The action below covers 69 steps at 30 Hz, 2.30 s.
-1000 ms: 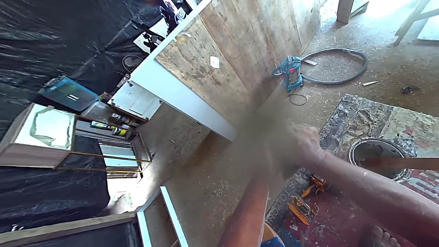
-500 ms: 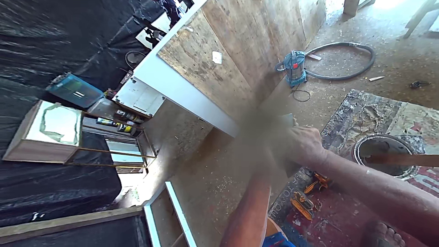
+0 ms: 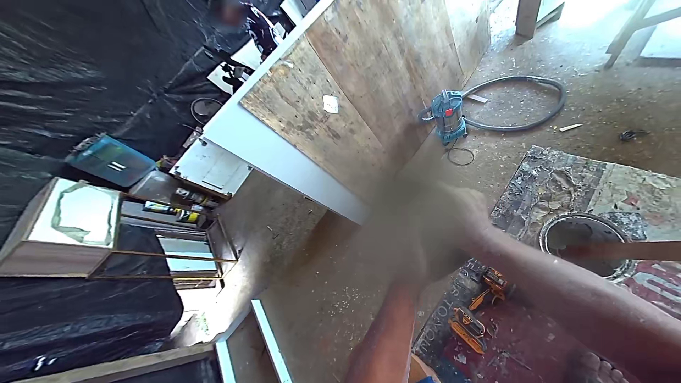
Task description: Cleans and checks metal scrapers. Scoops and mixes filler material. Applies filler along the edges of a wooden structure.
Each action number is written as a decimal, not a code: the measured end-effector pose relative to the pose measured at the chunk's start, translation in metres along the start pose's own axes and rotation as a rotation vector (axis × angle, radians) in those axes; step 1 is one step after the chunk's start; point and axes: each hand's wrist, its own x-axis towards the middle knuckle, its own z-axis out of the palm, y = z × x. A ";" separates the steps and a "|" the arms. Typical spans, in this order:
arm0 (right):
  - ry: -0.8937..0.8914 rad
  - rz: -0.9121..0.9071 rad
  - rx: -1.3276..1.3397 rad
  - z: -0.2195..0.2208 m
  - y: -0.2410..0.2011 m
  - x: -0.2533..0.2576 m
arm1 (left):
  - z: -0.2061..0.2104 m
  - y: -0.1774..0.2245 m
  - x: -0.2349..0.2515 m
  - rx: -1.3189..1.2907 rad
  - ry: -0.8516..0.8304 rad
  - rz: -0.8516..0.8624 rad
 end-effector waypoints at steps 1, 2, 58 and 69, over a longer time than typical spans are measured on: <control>0.023 -0.055 0.028 0.000 -0.007 -0.002 | 0.003 0.001 -0.001 0.004 0.025 0.001; 0.039 -0.082 0.031 -0.001 -0.006 0.000 | 0.005 0.002 -0.001 0.006 0.019 -0.010; -0.466 0.156 -0.235 0.050 0.023 0.010 | -0.017 0.064 -0.010 1.519 0.245 -0.065; -0.479 0.169 -0.075 0.037 0.034 0.020 | -0.063 0.058 0.002 1.431 0.255 0.076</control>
